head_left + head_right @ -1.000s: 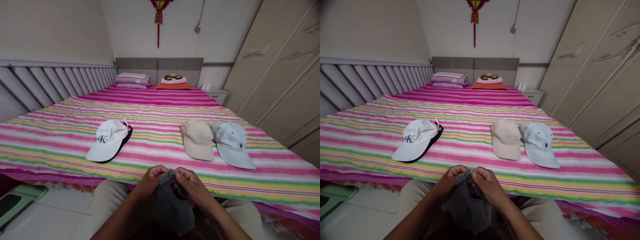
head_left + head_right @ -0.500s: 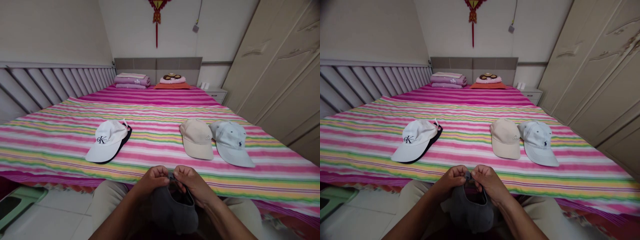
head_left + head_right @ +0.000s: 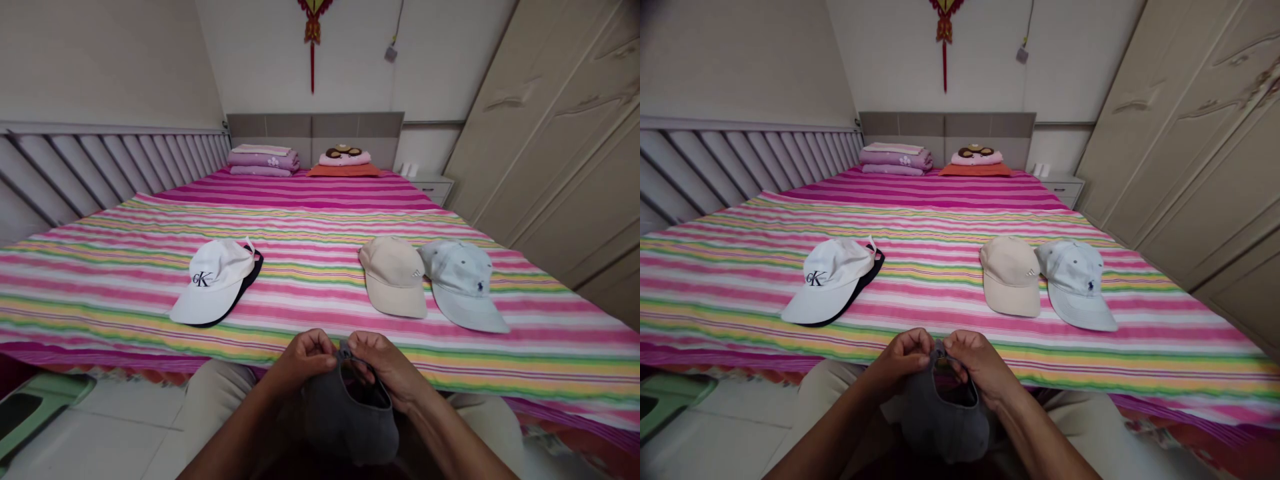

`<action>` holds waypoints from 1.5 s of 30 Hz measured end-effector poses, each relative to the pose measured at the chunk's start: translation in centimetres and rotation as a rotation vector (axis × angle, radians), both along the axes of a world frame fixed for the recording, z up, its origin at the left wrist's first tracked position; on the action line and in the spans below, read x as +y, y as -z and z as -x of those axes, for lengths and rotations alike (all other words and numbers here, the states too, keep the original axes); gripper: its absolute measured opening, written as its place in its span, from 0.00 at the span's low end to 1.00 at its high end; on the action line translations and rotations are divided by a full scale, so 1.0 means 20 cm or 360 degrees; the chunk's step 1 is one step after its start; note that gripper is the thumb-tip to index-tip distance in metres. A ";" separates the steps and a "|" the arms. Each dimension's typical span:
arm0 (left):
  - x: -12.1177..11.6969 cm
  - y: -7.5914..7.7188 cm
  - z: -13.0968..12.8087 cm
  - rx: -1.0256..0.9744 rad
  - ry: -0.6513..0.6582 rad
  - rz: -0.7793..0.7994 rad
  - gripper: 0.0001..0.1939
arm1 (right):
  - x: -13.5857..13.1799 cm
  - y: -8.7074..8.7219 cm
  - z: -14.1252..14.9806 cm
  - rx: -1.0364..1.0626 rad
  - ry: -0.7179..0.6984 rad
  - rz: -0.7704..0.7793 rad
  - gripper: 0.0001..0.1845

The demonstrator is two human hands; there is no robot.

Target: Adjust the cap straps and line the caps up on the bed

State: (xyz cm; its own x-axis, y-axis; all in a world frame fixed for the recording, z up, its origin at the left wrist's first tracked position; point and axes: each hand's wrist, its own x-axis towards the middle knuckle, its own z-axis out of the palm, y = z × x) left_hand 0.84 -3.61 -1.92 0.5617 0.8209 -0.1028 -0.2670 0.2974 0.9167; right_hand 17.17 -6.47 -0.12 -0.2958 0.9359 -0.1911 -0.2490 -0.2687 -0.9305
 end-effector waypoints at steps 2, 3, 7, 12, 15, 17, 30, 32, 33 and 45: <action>0.00 -0.02 0.00 0.0134 0.0032 -0.0053 0.15 | 0.00 0.01 0.00 0.0013 -0.0015 0.0001 0.21; 0.00 -0.02 0.01 0.0170 0.0042 -0.0052 0.16 | 0.00 0.01 0.00 0.0023 -0.0020 -0.0006 0.21; -0.01 -0.04 0.00 0.0213 0.0027 -0.0023 0.16 | 0.01 0.01 0.00 0.0069 -0.0028 -0.0059 0.20; -0.01 -0.03 -0.01 0.0383 -0.0004 -0.0235 0.14 | 0.01 0.01 0.00 0.0100 -0.0009 -0.0050 0.20; -0.01 -0.02 -0.01 0.0343 0.0003 -0.0280 0.14 | 0.01 0.02 0.00 0.0064 0.0017 -0.0032 0.19; -0.01 -0.01 0.00 0.0207 0.0012 -0.0179 0.14 | 0.01 0.02 0.01 0.0058 0.0022 -0.0038 0.19; -0.01 0.01 -0.04 -0.0418 0.0159 0.0220 0.11 | 0.00 0.01 0.01 0.0284 -0.0050 0.0031 0.20; -0.01 0.00 -0.03 -0.0453 0.0139 0.0233 0.11 | 0.00 0.01 0.01 0.0297 -0.0054 0.0037 0.19; -0.01 0.00 -0.03 -0.0425 0.0128 0.0243 0.11 | 0.00 0.01 0.01 0.0268 -0.0043 0.0036 0.19; 0.01 -0.02 -0.02 -0.0367 0.0261 0.0287 0.09 | 0.02 -0.03 -0.01 0.0255 0.0014 0.0048 0.08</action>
State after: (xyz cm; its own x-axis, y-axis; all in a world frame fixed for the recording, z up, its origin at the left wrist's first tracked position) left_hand 1.26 -3.39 -1.57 0.7100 0.6981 -0.0927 -0.3966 0.5052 0.7665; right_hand 17.44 -5.98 0.40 -0.3168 0.9331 -0.1703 -0.3958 -0.2932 -0.8703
